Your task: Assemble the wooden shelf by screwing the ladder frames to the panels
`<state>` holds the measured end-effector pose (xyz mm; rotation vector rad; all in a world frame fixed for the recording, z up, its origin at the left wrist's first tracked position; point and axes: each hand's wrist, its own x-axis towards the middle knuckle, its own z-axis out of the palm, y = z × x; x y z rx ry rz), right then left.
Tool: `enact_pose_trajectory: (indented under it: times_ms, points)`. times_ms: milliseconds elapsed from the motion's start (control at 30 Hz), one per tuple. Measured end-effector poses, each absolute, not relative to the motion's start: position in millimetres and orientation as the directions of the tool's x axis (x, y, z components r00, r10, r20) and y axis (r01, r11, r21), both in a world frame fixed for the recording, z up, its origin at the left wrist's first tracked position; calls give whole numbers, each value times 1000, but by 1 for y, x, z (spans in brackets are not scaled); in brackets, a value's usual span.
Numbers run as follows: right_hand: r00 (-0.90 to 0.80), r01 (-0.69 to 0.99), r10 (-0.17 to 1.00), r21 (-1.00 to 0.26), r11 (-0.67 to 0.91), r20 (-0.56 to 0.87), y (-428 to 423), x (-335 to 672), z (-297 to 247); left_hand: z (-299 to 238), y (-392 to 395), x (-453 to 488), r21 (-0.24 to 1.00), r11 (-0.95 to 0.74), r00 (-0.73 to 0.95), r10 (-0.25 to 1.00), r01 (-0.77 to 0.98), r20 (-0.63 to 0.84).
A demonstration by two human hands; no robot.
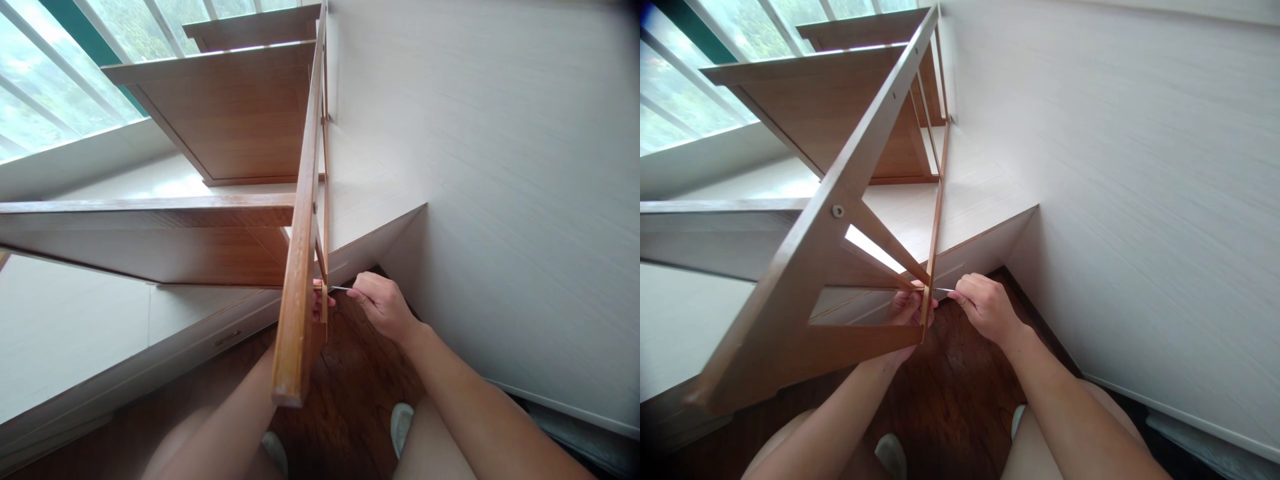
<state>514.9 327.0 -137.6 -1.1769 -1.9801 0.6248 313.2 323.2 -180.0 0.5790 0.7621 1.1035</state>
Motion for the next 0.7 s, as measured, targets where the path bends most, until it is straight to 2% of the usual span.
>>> enact_pose_trajectory:
  times_ms: [200, 433, 567, 700]
  points:
    - [-311, 498, 876, -722, 480, 368, 324, 514, -139, -162, 324, 322, 768, 371, 188, 928, -522, -321]
    - [-330, 466, 868, -736, 492, 371, 328, 517, -142, -153, 324, 326, 775, 356, 157, 933, -523, -322]
    - [-349, 407, 861, -767, 496, 371, 332, 518, -145, -162, 323, 321, 780, 370, 201, 929, -505, -310]
    - [-300, 372, 908, -841, 394, 293, 333, 516, -144, -176, 323, 315, 762, 348, 233, 937, -546, -260]
